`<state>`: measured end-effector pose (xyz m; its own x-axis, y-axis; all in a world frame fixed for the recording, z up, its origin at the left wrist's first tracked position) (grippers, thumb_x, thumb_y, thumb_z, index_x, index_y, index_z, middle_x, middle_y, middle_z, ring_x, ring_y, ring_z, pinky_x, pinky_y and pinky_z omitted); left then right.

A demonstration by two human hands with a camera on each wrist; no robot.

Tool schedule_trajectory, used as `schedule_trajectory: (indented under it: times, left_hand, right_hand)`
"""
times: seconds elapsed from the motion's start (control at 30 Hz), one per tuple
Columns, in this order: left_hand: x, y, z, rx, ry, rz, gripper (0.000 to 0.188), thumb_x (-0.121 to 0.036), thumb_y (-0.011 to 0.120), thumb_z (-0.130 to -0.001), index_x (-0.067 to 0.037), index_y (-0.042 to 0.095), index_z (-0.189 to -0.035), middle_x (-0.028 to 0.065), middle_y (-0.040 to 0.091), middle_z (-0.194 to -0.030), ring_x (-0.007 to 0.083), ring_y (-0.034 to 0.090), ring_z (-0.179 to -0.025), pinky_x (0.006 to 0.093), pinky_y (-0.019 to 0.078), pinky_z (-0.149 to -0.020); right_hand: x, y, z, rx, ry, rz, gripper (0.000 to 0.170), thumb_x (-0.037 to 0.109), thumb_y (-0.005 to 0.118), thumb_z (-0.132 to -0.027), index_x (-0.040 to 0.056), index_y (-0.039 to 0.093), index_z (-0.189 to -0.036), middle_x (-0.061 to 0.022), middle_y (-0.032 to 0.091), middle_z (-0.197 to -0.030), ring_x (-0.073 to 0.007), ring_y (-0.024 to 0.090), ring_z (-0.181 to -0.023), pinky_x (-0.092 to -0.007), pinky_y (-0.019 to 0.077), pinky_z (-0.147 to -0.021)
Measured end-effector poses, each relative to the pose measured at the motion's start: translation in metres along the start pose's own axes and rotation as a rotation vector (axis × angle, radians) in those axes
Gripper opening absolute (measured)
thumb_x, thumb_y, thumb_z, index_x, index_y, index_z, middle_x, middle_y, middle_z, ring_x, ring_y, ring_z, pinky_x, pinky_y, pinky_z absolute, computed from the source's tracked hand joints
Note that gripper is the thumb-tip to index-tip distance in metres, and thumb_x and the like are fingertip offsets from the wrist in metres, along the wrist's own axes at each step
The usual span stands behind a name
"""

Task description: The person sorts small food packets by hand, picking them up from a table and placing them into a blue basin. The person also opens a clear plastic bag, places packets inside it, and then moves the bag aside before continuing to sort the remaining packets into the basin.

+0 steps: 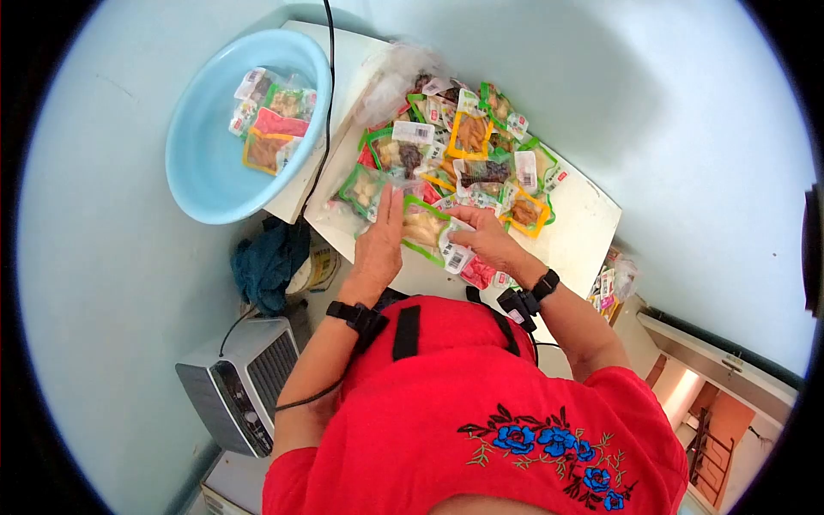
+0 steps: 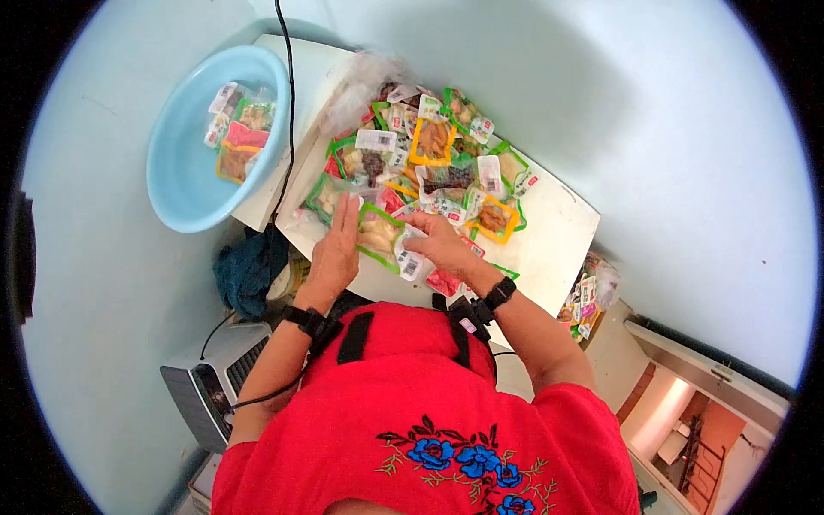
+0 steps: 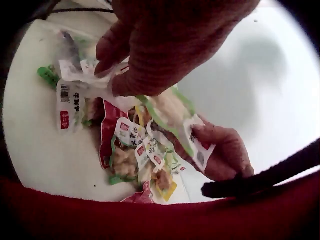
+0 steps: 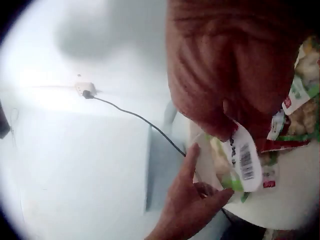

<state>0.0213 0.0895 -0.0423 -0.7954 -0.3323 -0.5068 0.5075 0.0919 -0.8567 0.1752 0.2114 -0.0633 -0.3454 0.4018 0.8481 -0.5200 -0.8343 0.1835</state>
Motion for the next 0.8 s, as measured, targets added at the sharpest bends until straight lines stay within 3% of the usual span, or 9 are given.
schedule_trajectory:
  times: [0.1, 0.23, 0.27, 0.37, 0.5, 0.53, 0.63, 0.73, 0.8]
  left_hand:
    - [0.000, -0.003, -0.001, 0.002, 0.006, -0.002, 0.083, 0.013, 0.055, -0.070, 0.000, 0.027, -0.146, 0.0196, 0.020, -0.156, 0.0377, 0.065, -0.090, 0.0435, 0.0545, -0.068]
    - [-0.001, -0.007, 0.001, -0.007, 0.028, 0.021, 0.083, 0.014, 0.055, -0.069, 0.000, 0.027, -0.146, 0.0198, 0.020, -0.156, 0.0376, 0.065, -0.092, 0.0435, 0.0546, -0.068]
    - [-0.001, -0.007, 0.001, -0.012, 0.034, 0.017, 0.083, 0.014, 0.055, -0.069, 0.000, 0.027, -0.146, 0.0199, 0.020, -0.156, 0.0376, 0.064, -0.092, 0.0436, 0.0546, -0.069]
    - [0.001, -0.008, 0.002, -0.012, 0.053, 0.015, 0.083, 0.015, 0.054, -0.069, 0.000, 0.027, -0.146, 0.0199, 0.021, -0.156, 0.0378, 0.064, -0.093, 0.0436, 0.0546, -0.069]
    - [0.004, -0.012, 0.002, 0.035, 0.036, 0.065, 0.081, 0.013, 0.054, -0.071, -0.001, 0.027, -0.147, 0.0192, 0.020, -0.157, 0.0408, 0.063, -0.095, 0.0450, 0.0543, -0.071]
    - [0.005, -0.014, 0.002, 0.053, 0.019, 0.093, 0.080, 0.012, 0.053, -0.073, -0.002, 0.026, -0.147, 0.0187, 0.020, -0.157, 0.0433, 0.061, -0.098, 0.0462, 0.0542, -0.073]
    - [0.008, -0.017, 0.004, 0.051, 0.008, 0.125, 0.079, 0.012, 0.053, -0.075, -0.004, 0.026, -0.148, 0.0176, 0.019, -0.157, 0.0455, 0.060, -0.101, 0.0472, 0.0541, -0.076]
    - [0.008, -0.021, 0.004, 0.015, 0.016, 0.145, 0.080, 0.012, 0.053, -0.074, -0.003, 0.026, -0.148, 0.0169, 0.019, -0.157, 0.0451, 0.059, -0.103, 0.0467, 0.0541, -0.078]
    - [0.009, -0.021, 0.005, -0.011, 0.029, 0.150, 0.079, 0.012, 0.053, -0.074, -0.003, 0.026, -0.147, 0.0165, 0.019, -0.158, 0.0449, 0.058, -0.105, 0.0463, 0.0540, -0.079]
  right_hand:
    - [-0.010, 0.009, -0.013, -0.005, 0.070, -0.049, 0.044, -0.004, 0.062, -0.083, 0.0019, 0.059, -0.127, 0.0000, 0.064, -0.106, -0.0079, 0.062, -0.089, -0.0243, 0.0509, -0.080]
    - [0.007, 0.032, -0.023, 0.032, 0.105, -0.237, 0.046, -0.002, 0.062, -0.084, 0.0050, 0.059, -0.129, 0.0019, 0.065, -0.099, -0.0048, 0.059, -0.079, -0.0215, 0.0468, -0.066]
    - [0.020, 0.040, -0.023, 0.050, 0.150, -0.216, 0.048, -0.001, 0.061, -0.084, 0.0065, 0.057, -0.132, 0.0037, 0.064, -0.094, -0.0034, 0.056, -0.075, -0.0207, 0.0425, -0.061]
    - [0.008, 0.048, -0.044, 0.150, 0.101, -0.102, 0.052, -0.001, 0.060, -0.085, 0.0071, 0.053, -0.136, 0.0055, 0.062, -0.091, -0.0031, 0.054, -0.073, -0.0204, 0.0420, -0.062]
    - [-0.019, 0.069, -0.081, 0.201, 0.084, -0.340, 0.039, 0.001, 0.060, -0.088, 0.0047, 0.054, -0.127, -0.0001, 0.062, -0.106, -0.0109, 0.058, -0.089, -0.0271, 0.0472, -0.074]
    - [-0.025, 0.077, -0.089, 0.176, 0.074, -0.443, 0.033, -0.001, 0.059, -0.087, 0.0023, 0.055, -0.120, -0.0025, 0.057, -0.094, -0.0134, 0.055, -0.080, -0.0288, 0.0468, -0.063]
    - [-0.046, 0.080, -0.109, 0.203, 0.108, -0.352, 0.028, -0.001, 0.055, -0.091, 0.0015, 0.055, -0.118, -0.0043, 0.059, -0.103, -0.0159, 0.057, -0.088, -0.0309, 0.0503, -0.070]
    - [-0.050, 0.089, -0.116, 0.160, -0.005, -0.423, 0.021, 0.006, 0.056, -0.094, 0.0021, 0.056, -0.114, -0.0040, 0.061, -0.101, -0.0155, 0.057, -0.085, -0.0317, 0.0494, -0.067]
    - [-0.055, 0.093, -0.119, -0.036, 0.000, -0.390, 0.018, 0.013, 0.057, -0.095, 0.0017, 0.059, -0.108, -0.0045, 0.062, -0.095, -0.0150, 0.057, -0.083, -0.0328, 0.0484, -0.065]
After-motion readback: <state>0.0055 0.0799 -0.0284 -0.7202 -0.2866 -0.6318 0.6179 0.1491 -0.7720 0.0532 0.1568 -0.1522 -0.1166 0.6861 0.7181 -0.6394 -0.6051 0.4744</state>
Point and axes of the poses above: each hand's wrist, its own z-axis away from the middle knuckle, its own y-axis out of the palm, x = y × z, the point moved 4 cm from there along -z, towards the middle knuckle
